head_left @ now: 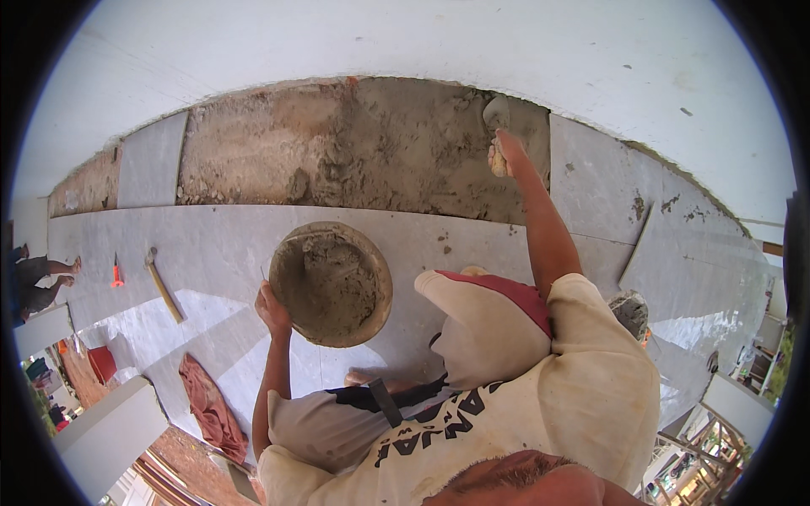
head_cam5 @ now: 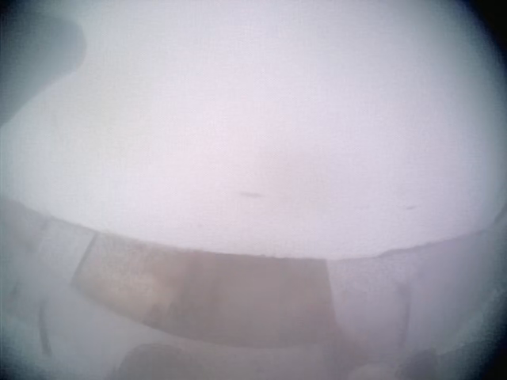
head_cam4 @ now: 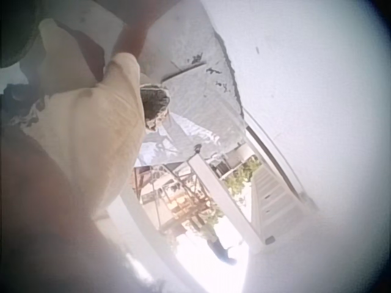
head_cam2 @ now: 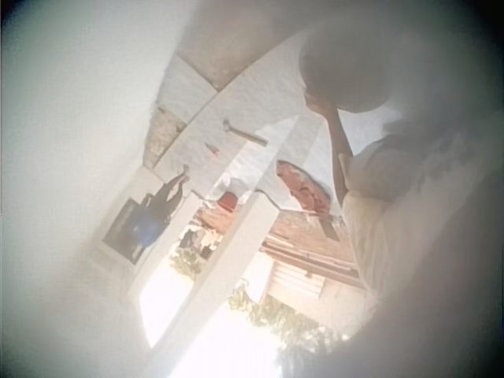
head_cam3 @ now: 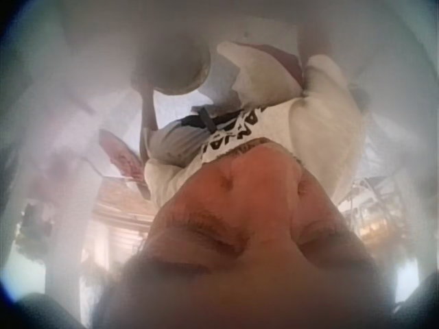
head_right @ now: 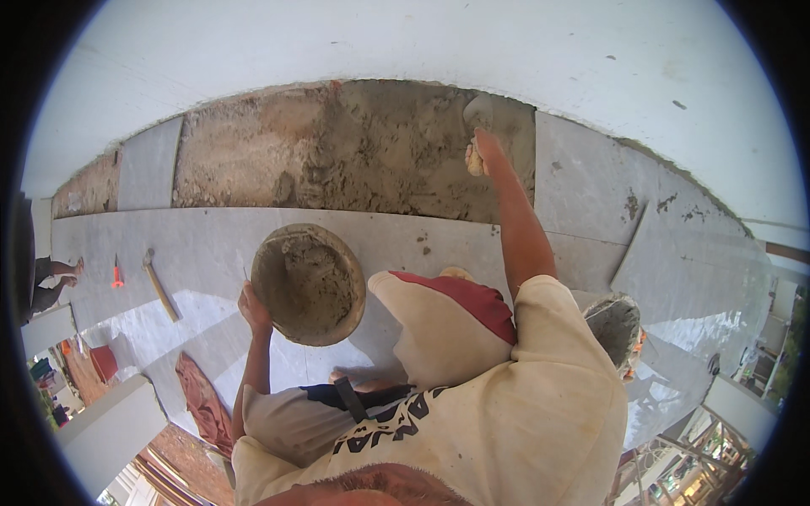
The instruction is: The person scoops cement from a bucket using a trowel and spreads it onto the floor to prepare for tile installation. They then pick up a large ceramic tile, apply cement to its back, and position it onto the prepared floor area.
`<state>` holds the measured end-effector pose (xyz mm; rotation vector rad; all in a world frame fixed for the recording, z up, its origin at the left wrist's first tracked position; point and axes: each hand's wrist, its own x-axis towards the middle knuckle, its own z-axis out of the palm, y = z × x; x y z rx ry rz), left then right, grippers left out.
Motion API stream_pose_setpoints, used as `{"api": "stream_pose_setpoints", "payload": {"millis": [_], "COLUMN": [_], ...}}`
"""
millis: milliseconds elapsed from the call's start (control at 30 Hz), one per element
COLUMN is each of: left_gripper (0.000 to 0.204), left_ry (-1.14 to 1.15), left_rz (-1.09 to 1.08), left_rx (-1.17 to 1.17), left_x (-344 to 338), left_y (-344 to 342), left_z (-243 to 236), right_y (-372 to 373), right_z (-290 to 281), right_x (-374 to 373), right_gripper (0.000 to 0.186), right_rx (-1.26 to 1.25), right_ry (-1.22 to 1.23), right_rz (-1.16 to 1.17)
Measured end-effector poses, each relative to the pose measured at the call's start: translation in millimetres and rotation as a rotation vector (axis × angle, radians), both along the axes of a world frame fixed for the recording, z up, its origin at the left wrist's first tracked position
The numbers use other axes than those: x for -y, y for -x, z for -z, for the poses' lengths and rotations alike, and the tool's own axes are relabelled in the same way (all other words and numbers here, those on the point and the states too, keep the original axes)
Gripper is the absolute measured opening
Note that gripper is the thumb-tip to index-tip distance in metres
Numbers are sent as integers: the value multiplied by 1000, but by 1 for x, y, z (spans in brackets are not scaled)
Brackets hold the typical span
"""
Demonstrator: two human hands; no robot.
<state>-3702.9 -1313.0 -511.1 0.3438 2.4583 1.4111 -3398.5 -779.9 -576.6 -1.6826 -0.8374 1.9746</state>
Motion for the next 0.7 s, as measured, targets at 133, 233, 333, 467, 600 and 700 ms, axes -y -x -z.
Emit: {"api": "stream_pose_setpoints", "payload": {"millis": [133, 233, 333, 467, 600, 700], "left_gripper": [49, 49, 48, 47, 49, 50], "left_ry": [-49, 58, -28, -75, -73, -11], "left_rz": [-45, 14, -17, -2, -7, 7], "left_rx": [46, -18, 97, 86, 97, 94], "left_x": [-10, 6, -3, -6, -2, 0], "left_y": [-5, 6, 1, -4, -5, -3], "left_z": [-3, 5, 3, -7, -8, -5], "right_y": [38, 58, 56, 25, -14, -57], "right_z": [-11, -15, -22, -46, -50, -18], "right_x": [20, 37, 29, 30, 54, 53], "right_gripper": [30, 31, 35, 41, 41, 36], "right_rx": [7, 21, 48, 58, 145, 47], "right_ry": [28, 46, 18, -57, -179, -90], "right_rz": [-89, -205, -364, -584, -173, 88]}}
